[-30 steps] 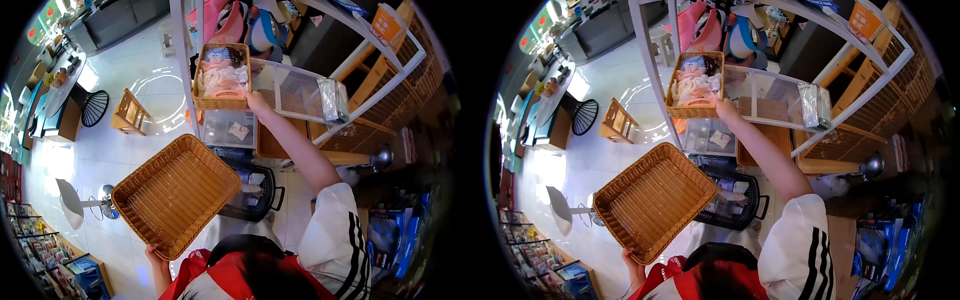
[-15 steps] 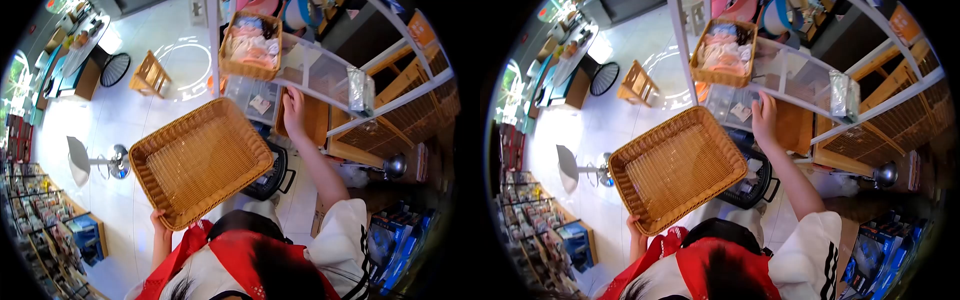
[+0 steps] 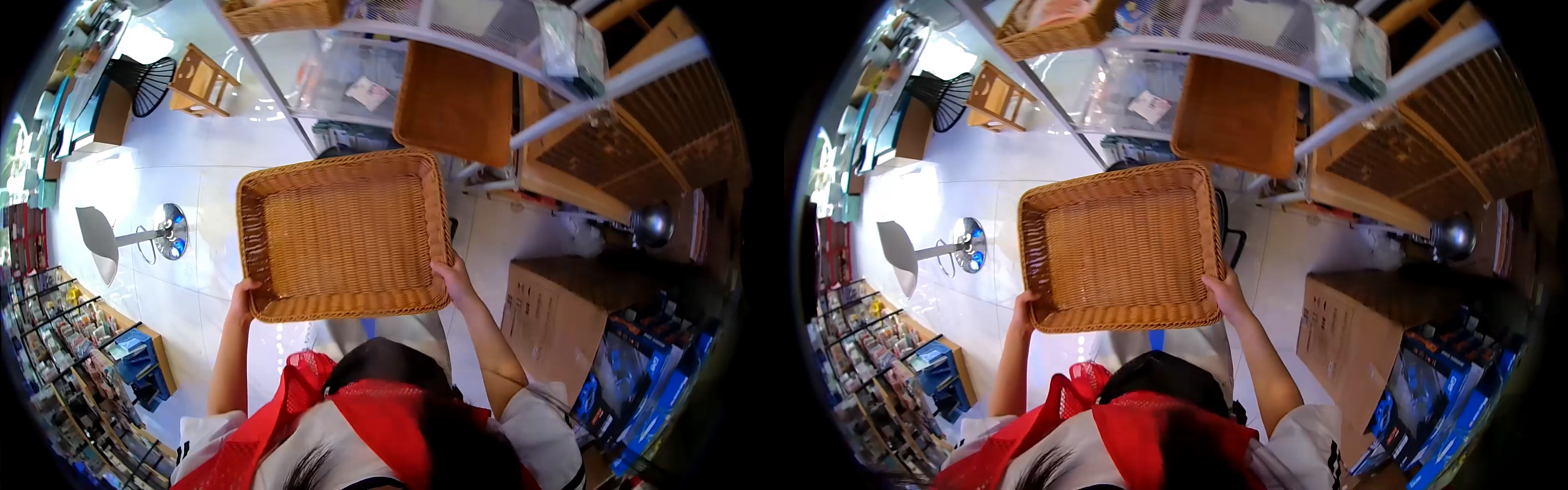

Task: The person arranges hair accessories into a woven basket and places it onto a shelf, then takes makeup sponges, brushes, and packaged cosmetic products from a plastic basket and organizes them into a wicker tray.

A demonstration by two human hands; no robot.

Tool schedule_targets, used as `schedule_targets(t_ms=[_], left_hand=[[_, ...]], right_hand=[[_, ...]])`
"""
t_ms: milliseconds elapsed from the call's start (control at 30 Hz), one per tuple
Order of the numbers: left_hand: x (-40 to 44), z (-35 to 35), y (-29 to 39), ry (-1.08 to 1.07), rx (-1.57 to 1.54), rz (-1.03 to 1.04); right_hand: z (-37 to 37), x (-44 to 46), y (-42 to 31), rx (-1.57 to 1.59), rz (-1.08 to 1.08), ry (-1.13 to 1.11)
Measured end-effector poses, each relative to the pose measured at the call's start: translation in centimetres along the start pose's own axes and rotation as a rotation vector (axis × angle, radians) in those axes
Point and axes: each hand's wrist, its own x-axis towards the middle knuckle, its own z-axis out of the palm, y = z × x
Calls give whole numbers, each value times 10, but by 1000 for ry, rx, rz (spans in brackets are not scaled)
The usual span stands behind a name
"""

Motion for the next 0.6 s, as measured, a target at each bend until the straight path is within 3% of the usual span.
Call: schedule_targets(t_ms=[67, 133, 233, 333, 467, 600], left_hand=[[15, 25, -8, -6, 114, -25], [20, 65, -9, 76, 304, -99], [31, 97, -12, 16, 481, -33], [38, 97, -14, 1, 589, 63], [30, 88, -5, -9, 614, 39], [23, 79, 0, 6, 567, 41]], right_hand=[[-21, -28, 6, -7, 107, 111], [-41, -48, 19, -21, 59, 200], [-52, -63, 35, -205, -48, 331], [-52, -68, 33, -299, 17, 399], [-43, -66, 34, -311, -18, 403], [-43, -57, 32, -159, 121, 323]])
